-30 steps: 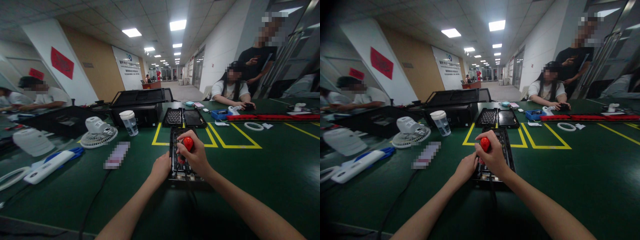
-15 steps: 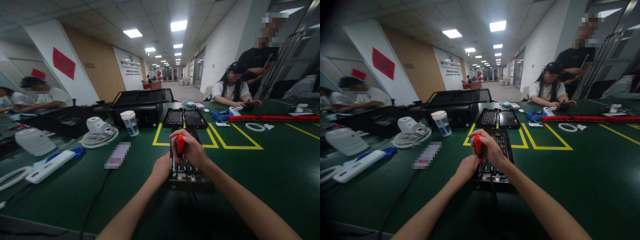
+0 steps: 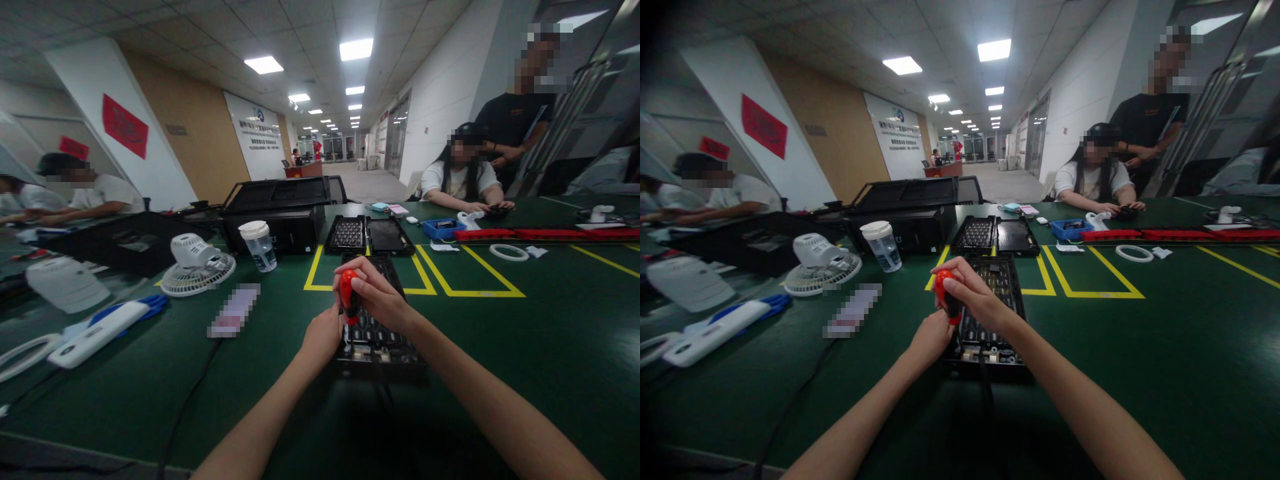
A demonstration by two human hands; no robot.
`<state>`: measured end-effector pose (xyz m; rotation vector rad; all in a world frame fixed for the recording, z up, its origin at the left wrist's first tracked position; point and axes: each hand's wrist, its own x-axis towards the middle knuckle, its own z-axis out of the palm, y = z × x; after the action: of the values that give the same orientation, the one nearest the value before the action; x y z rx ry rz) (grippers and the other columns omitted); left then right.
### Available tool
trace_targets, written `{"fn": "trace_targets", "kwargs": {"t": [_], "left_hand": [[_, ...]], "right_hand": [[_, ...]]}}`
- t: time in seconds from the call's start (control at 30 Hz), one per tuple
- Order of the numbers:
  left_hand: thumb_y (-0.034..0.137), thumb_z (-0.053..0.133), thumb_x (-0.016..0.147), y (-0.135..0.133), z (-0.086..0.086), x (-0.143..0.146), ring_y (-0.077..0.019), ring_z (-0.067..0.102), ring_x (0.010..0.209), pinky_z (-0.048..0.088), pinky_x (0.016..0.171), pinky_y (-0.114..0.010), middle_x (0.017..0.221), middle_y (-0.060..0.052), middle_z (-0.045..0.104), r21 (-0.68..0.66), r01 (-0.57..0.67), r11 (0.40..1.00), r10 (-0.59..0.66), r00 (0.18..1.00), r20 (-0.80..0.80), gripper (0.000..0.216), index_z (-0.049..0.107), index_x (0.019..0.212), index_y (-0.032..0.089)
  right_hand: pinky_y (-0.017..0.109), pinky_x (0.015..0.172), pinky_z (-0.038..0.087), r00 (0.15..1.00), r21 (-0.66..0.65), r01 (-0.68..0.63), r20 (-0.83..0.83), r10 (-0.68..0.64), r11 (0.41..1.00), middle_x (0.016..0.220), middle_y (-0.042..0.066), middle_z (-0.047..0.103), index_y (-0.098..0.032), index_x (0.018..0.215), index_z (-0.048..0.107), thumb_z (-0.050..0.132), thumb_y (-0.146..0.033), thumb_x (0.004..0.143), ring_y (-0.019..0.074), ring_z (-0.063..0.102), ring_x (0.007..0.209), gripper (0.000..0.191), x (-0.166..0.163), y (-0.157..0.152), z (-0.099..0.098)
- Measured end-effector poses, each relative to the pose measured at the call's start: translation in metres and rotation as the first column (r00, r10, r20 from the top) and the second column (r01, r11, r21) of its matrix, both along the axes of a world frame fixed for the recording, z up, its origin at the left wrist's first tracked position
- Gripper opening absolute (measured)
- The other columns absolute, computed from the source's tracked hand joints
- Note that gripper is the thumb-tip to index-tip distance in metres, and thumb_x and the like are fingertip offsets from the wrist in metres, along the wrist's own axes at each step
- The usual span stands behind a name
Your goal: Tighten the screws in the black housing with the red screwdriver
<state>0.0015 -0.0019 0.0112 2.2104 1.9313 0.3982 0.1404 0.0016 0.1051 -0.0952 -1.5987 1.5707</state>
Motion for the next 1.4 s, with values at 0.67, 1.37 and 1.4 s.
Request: {"fn": "trace_targets", "kwargs": {"t": [0.67, 1.37, 1.4], "left_hand": [[0.029, 0.024, 0.088, 0.001, 0.001, 0.001, -0.0177, 0.059, 0.085, 0.043, 0.073, -0.027, 0.094, -0.007, 0.061, -0.004, -0.001, 1.000, 0.001, 1.000, -0.031, 0.030, 0.048, 0.103, 0.018], [0.031, 0.024, 0.088, 0.001, -0.001, 0.001, -0.0184, 0.060, 0.079, 0.043, 0.068, -0.027, 0.092, -0.009, 0.063, -0.038, -0.016, 0.999, 0.014, 0.999, -0.031, 0.035, 0.050, 0.106, 0.016], [0.031, 0.024, 0.088, 0.001, 0.000, 0.001, -0.0182, 0.060, 0.079, 0.043, 0.068, -0.027, 0.091, -0.009, 0.063, -0.042, -0.015, 0.999, 0.013, 0.999, -0.033, 0.035, 0.049, 0.107, 0.016]], "right_hand": [[0.021, 0.061, 0.043, 0.966, 0.179, 0.248, 0.028, -0.257, 0.952, 0.078, -0.001, 0.044, -0.021, 0.089, 0.041, 0.057, -0.026, 0.079, 0.0089, 0.047, 0.069, 0.020, 0.000, 0.000, -0.002], [0.022, 0.058, 0.041, 0.792, 0.470, 0.525, 0.037, -0.610, 0.710, 0.074, -0.002, 0.038, -0.019, 0.078, 0.039, 0.059, -0.026, 0.075, 0.0086, 0.041, 0.063, 0.021, -0.007, -0.014, 0.001], [0.022, 0.058, 0.040, 0.778, 0.473, 0.541, 0.033, -0.627, 0.696, 0.074, -0.002, 0.038, -0.019, 0.077, 0.040, 0.059, -0.026, 0.074, 0.0088, 0.041, 0.063, 0.021, -0.008, -0.014, 0.001]]}}
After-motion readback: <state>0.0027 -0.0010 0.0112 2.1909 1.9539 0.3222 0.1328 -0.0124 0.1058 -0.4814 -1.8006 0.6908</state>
